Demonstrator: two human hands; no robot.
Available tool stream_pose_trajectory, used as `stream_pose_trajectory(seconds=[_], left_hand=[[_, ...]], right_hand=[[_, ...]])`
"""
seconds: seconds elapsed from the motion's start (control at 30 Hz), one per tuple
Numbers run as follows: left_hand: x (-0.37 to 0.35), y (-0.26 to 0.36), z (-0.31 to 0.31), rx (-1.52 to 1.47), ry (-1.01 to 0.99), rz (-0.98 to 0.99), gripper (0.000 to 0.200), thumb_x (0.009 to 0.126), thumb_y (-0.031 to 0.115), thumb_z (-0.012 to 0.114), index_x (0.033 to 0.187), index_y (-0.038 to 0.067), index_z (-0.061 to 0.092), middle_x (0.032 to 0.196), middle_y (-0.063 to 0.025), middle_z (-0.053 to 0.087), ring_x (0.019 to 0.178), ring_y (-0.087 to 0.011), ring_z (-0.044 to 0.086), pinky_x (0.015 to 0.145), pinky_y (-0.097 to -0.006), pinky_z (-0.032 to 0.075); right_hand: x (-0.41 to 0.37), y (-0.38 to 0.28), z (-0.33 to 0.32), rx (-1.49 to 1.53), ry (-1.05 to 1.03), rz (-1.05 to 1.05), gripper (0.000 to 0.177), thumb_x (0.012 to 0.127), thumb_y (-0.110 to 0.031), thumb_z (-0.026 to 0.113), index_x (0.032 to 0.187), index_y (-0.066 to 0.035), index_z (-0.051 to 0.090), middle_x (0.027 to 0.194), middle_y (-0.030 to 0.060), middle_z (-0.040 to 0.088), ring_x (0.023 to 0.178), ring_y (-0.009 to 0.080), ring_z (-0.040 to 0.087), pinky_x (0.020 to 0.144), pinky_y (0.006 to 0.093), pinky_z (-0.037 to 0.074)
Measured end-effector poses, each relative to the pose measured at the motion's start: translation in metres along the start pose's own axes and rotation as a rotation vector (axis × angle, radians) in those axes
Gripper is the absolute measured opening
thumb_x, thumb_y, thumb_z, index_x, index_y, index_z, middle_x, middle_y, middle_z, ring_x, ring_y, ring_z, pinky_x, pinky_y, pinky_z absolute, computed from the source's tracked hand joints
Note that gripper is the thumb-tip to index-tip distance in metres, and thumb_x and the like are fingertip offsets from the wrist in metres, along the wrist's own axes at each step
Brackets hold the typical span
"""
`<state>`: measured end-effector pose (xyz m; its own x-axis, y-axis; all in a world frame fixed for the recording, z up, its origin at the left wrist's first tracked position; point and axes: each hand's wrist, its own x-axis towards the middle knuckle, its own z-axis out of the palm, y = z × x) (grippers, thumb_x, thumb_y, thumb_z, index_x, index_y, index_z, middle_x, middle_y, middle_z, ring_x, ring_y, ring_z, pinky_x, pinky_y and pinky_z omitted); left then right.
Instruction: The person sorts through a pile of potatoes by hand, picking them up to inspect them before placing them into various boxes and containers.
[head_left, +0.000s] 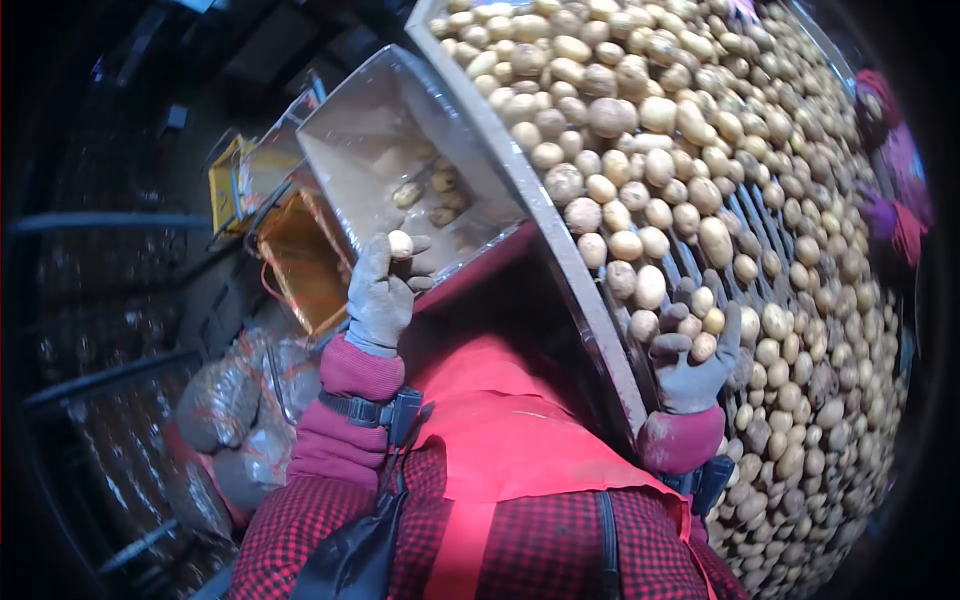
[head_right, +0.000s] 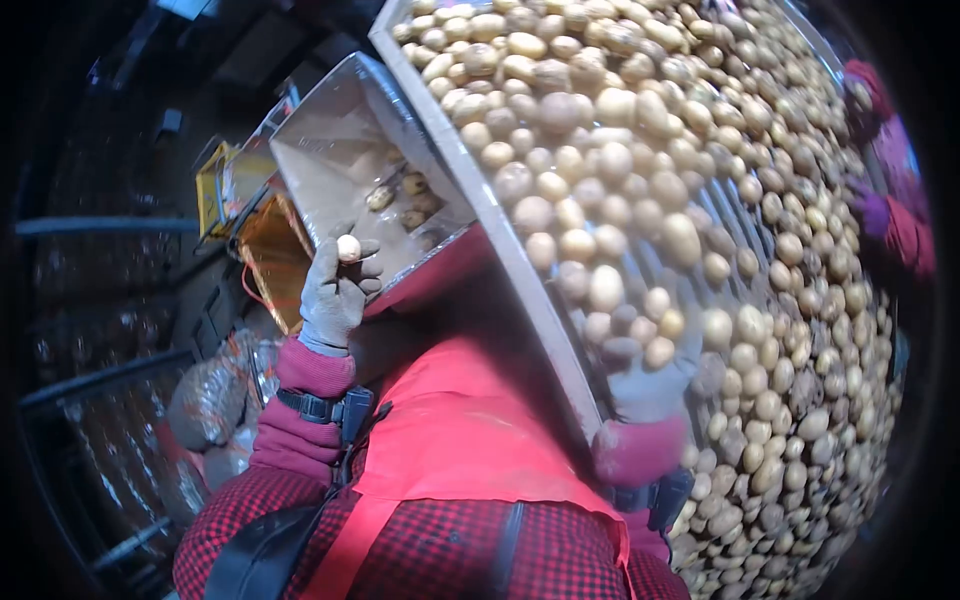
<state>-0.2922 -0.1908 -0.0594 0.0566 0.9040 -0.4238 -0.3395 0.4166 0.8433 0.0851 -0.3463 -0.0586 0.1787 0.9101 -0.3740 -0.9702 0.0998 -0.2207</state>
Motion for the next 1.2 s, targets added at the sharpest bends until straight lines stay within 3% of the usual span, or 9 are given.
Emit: stream_pose_trajectory(seconds=[0.4, 0.5, 0.63, 0.73, 0.8, 1.03, 1.13, 1.17, 1.2], left_hand=[[0.023, 0.001, -0.041, 0.062, -0.170, 0.255, 0.053, 0.106, 0.019, 0.056, 0.155, 0.007, 0.039, 0.139, -0.0147, 0.058, 0.103, -0.0230, 0.069, 0.088, -0.0353, 0.059], [0.037, 0.011, -0.042, -0.027, -0.100, 0.181, 0.046, 0.105, 0.012, 0.053, 0.149, 0.004, 0.044, 0.129, -0.0147, 0.063, 0.102, -0.0205, 0.069, 0.087, -0.0328, 0.059], [0.034, 0.031, -0.021, -0.083, -0.193, 0.146, 0.039, 0.102, 0.006, 0.062, 0.140, 0.006, 0.055, 0.109, -0.0035, 0.063, 0.085, -0.0107, 0.063, 0.079, -0.0260, 0.058], [0.009, 0.049, 0.009, 0.369, -0.286, 0.718, 0.036, 0.102, 0.003, 0.058, 0.137, -0.002, 0.057, 0.130, -0.0149, 0.064, 0.124, -0.0220, 0.061, 0.105, -0.0344, 0.049], [0.009, 0.072, 0.000, 0.517, -0.243, 0.885, 0.031, 0.102, 0.005, 0.060, 0.132, -0.002, 0.061, 0.129, -0.0160, 0.065, 0.124, -0.0232, 0.062, 0.106, -0.0346, 0.048], [-0.011, 0.052, -0.127, 0.189, 0.331, 0.516, 0.037, 0.105, 0.010, 0.056, 0.141, 0.003, 0.056, 0.117, -0.0080, 0.067, 0.087, -0.0121, 0.067, 0.074, -0.0249, 0.056], [-0.036, 0.042, -0.152, 0.178, 0.485, 0.432, 0.041, 0.105, 0.014, 0.055, 0.145, 0.004, 0.054, 0.124, -0.0097, 0.066, 0.084, -0.0124, 0.068, 0.072, -0.0251, 0.057], [-0.041, 0.039, -0.157, 0.167, 0.492, 0.410, 0.041, 0.105, 0.014, 0.055, 0.145, 0.004, 0.054, 0.125, -0.0102, 0.066, 0.084, -0.0130, 0.068, 0.072, -0.0254, 0.057], [-0.045, 0.036, -0.160, 0.152, 0.504, 0.392, 0.041, 0.105, 0.015, 0.055, 0.145, 0.004, 0.054, 0.125, -0.0106, 0.066, 0.084, -0.0135, 0.068, 0.071, -0.0258, 0.057]], right_hand=[[-0.001, 0.055, 0.078, -0.050, 0.128, 0.190, 0.050, 0.105, -0.050, 0.050, 0.146, -0.022, 0.056, 0.129, 0.0040, 0.065, 0.096, 0.0234, 0.059, 0.063, 0.0271, 0.048], [0.004, 0.087, 0.090, -0.128, 0.215, 0.150, 0.054, 0.103, -0.051, 0.052, 0.146, -0.018, 0.052, 0.119, 0.0048, 0.061, 0.086, 0.0203, 0.054, 0.060, 0.0278, 0.046], [0.021, 0.130, 0.101, -0.427, 0.263, 0.246, 0.059, 0.099, -0.063, 0.052, 0.138, -0.019, 0.057, 0.121, 0.0079, 0.068, 0.099, 0.0267, 0.066, 0.059, 0.0303, 0.050], [0.046, 0.174, 0.118, -0.461, 0.252, 0.405, 0.060, 0.100, -0.059, 0.052, 0.145, -0.019, 0.056, 0.120, 0.0051, 0.069, 0.103, 0.0274, 0.067, 0.070, 0.0355, 0.053], [0.070, 0.198, 0.115, -0.365, 0.102, 0.531, 0.058, 0.102, -0.053, 0.052, 0.148, -0.016, 0.053, 0.126, 0.0091, 0.068, 0.108, 0.0288, 0.067, 0.075, 0.0357, 0.053], [0.159, 0.282, 0.161, -0.513, -0.151, 0.745, 0.058, 0.102, -0.053, 0.054, 0.145, -0.013, 0.050, 0.131, 0.0143, 0.065, 0.117, 0.0327, 0.066, 0.073, 0.0340, 0.056], [0.221, 0.359, 0.211, -0.498, -0.251, 0.752, 0.040, 0.102, -0.043, 0.060, 0.126, -0.010, 0.063, 0.117, 0.0041, 0.066, 0.122, 0.0264, 0.061, 0.112, 0.0451, 0.049], [0.231, 0.390, 0.243, -0.487, -0.252, 0.712, 0.046, 0.103, -0.052, 0.056, 0.128, -0.014, 0.062, 0.123, 0.0072, 0.066, 0.119, 0.0297, 0.063, 0.093, 0.0400, 0.056], [0.260, 0.412, 0.257, -0.589, -0.304, 0.787, 0.047, 0.101, -0.051, 0.059, 0.128, -0.013, 0.062, 0.128, 0.0069, 0.065, 0.120, 0.0295, 0.061, 0.101, 0.0441, 0.053]])
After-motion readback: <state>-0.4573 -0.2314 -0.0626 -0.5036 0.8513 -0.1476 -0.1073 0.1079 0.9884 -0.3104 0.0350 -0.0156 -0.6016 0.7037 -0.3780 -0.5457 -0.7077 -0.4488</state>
